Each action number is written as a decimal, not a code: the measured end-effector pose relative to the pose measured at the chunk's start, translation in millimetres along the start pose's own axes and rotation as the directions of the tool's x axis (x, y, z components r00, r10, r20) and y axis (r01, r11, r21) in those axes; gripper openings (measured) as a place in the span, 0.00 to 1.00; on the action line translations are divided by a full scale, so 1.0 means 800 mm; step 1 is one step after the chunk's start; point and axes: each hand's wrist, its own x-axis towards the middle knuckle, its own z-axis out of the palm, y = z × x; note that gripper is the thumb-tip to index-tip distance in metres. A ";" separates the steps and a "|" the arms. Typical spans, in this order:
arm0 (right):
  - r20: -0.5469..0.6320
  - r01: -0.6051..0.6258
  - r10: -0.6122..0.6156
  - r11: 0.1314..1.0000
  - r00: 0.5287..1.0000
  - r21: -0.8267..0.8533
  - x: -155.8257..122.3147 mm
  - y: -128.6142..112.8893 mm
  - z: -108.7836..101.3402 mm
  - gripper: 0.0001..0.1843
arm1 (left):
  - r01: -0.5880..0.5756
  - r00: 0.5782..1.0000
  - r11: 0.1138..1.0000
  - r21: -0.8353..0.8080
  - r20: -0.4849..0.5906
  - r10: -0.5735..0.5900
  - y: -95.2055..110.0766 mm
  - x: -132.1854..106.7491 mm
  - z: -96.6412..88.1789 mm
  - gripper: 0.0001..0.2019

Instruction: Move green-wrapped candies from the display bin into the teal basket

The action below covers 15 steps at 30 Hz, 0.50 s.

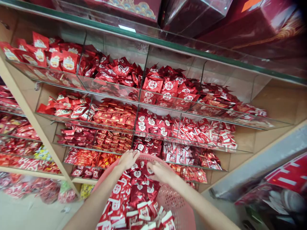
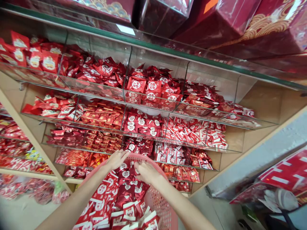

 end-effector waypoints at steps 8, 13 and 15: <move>0.080 -0.039 0.048 0.993 0.996 -0.114 -0.002 -0.005 0.038 0.18 | 0.003 1.000 1.000 0.002 0.005 -0.003 -0.001 0.000 0.003 0.27; 0.055 -0.055 0.061 0.992 0.997 -0.112 0.001 -0.004 0.050 0.17 | -0.011 1.000 1.000 0.010 -0.005 0.012 -0.001 0.000 0.001 0.28; 0.032 -0.047 0.051 0.992 0.998 -0.118 0.001 -0.002 0.057 0.16 | -0.008 1.000 1.000 0.009 -0.007 0.008 0.000 0.000 0.000 0.28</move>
